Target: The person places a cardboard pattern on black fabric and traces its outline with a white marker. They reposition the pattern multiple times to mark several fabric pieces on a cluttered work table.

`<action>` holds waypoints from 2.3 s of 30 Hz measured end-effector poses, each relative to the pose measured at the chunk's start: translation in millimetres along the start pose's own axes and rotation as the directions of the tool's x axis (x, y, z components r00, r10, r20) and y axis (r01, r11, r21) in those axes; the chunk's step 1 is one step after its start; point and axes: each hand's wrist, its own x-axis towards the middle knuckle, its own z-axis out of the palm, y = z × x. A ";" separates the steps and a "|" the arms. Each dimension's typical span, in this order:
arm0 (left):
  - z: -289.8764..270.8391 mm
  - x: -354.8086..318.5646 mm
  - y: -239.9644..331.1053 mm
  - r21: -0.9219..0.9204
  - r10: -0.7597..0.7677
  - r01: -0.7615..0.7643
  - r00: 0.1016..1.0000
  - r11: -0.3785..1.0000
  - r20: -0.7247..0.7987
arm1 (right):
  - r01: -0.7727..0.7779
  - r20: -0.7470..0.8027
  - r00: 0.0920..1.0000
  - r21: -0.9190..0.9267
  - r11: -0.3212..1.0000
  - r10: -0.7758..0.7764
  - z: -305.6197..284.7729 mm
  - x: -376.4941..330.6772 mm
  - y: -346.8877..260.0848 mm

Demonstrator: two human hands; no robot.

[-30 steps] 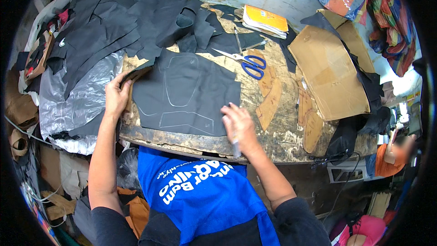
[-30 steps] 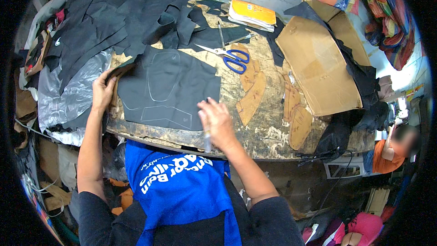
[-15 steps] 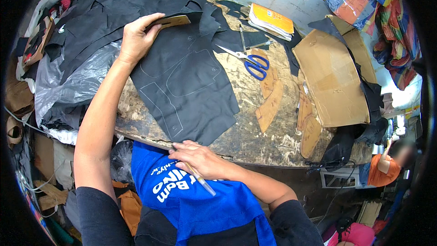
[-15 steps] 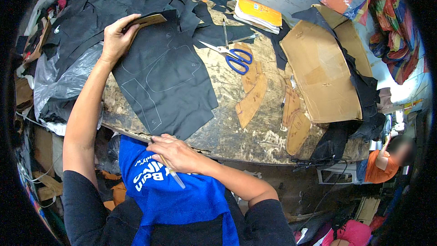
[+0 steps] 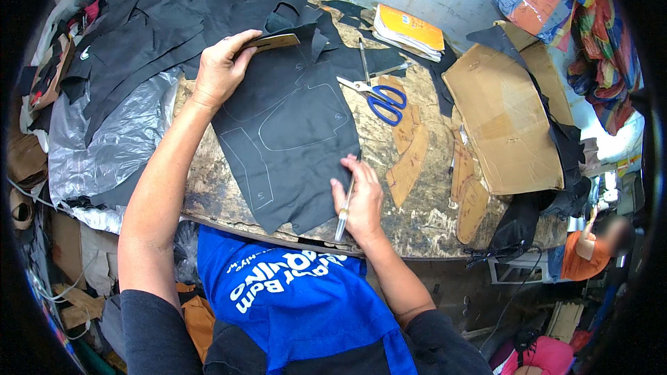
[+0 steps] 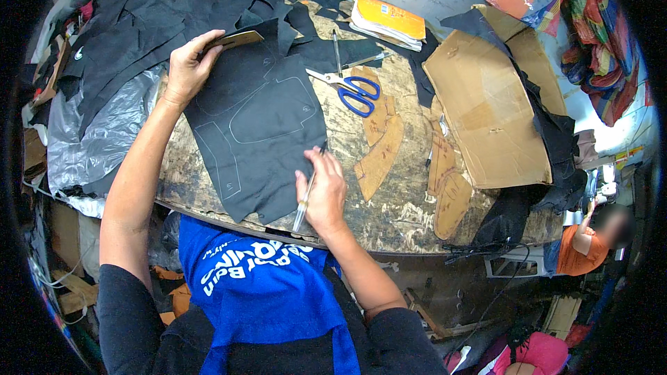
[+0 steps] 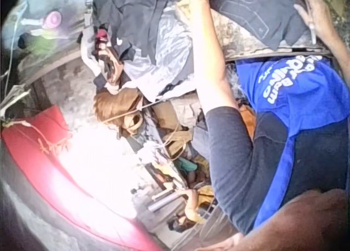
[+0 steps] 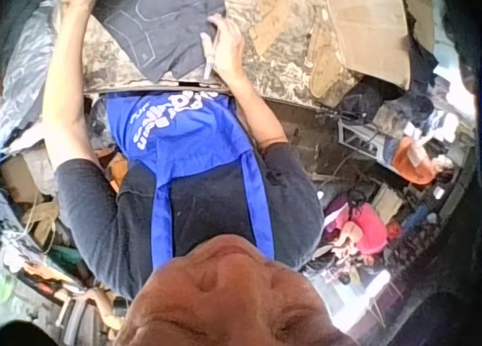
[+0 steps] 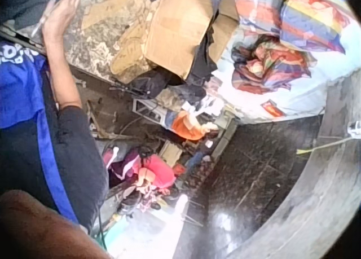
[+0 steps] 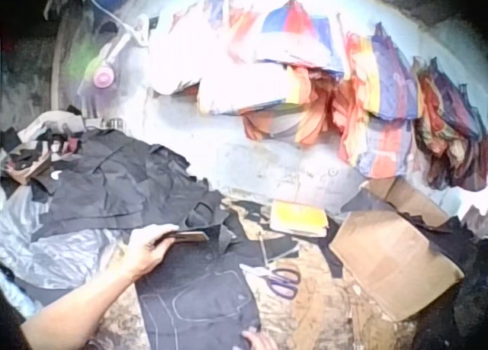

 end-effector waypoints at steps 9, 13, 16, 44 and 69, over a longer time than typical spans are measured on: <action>4.1 5.5 -6.6 0.008 0.002 -0.001 0.991 1.000 -0.136 | 0.227 0.190 0.952 0.097 0.969 -0.242 11.3 -38.0 -18.9; 0.4 -7.7 -6.8 -0.132 -0.234 0.197 0.889 0.972 -0.393 | 0.253 0.189 0.941 0.154 0.955 -0.280 6.1 -32.2 -12.5; -9.4 -44.3 30.6 -0.691 -0.758 0.499 0.644 0.523 -0.108 | 0.006 0.162 0.984 0.384 0.923 -0.074 2.6 -31.2 -10.4; 14.1 -151.6 136.7 0.126 -0.169 0.112 0.650 0.986 0.741 | -0.087 0.259 0.966 0.380 0.921 -0.015 12.2 48.7 50.4; 24.4 -149.4 137.6 0.130 -0.124 0.042 0.682 0.991 0.720 | -0.163 0.333 0.943 0.461 0.872 0.000 11.7 58.1 58.7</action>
